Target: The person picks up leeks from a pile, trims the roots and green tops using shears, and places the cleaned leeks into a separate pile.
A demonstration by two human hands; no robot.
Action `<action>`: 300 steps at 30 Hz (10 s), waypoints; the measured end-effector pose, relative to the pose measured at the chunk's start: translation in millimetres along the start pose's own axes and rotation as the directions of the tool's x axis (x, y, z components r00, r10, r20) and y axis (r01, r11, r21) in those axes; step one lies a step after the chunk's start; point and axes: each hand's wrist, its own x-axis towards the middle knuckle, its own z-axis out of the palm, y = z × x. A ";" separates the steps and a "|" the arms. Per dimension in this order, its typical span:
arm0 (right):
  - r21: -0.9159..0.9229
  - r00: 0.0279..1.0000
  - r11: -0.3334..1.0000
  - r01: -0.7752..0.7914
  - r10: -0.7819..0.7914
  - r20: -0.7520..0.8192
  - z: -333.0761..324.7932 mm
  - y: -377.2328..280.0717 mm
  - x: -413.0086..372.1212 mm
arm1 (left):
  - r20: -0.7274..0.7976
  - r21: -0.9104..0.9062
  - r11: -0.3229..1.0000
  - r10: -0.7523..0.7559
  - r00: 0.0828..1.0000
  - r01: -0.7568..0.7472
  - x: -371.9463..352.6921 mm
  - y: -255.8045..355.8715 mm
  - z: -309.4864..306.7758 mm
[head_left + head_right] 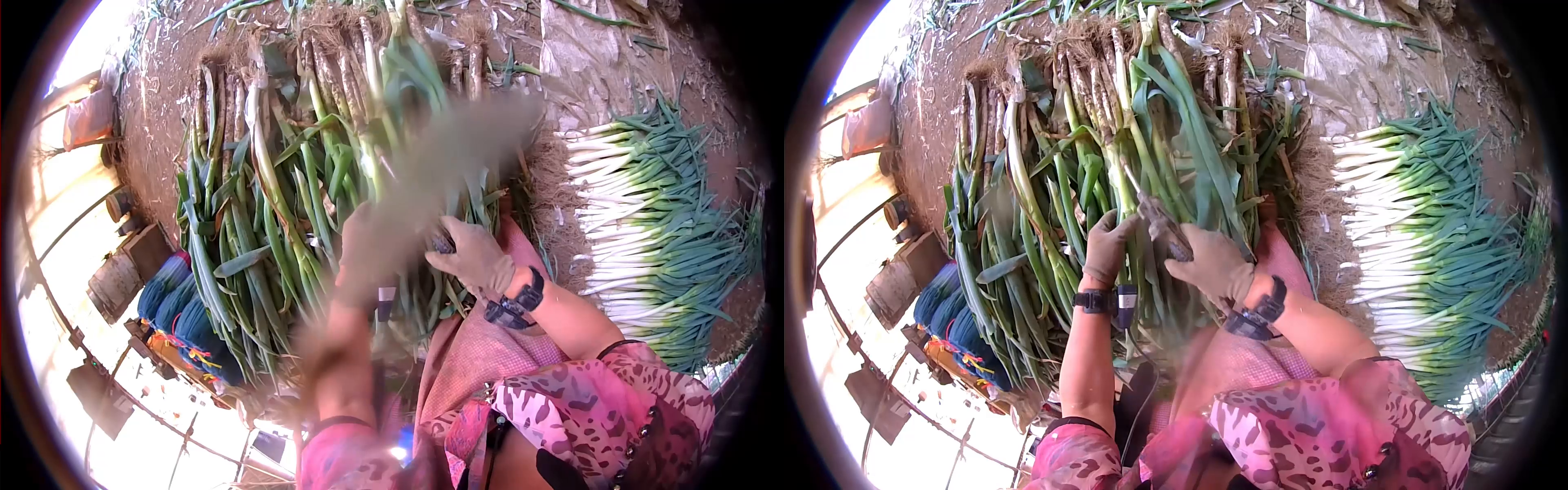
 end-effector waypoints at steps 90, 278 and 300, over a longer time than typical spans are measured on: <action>-0.141 0.998 0.989 0.054 -0.051 0.024 40.4 5.0 67.3 | -0.049 -0.049 0.968 -0.247 0.968 0.244 -48.5 -107.9 -10.9; -0.197 0.994 0.975 -0.107 0.111 0.008 16.5 26.7 7.1 | -0.071 0.102 0.980 0.179 0.981 -0.171 -3.4 -66.4 20.7; -0.213 0.998 0.976 -0.044 0.050 0.024 6.5 26.6 50.8 | -0.371 0.263 0.946 -0.083 0.925 0.191 -12.3 -137.5 14.6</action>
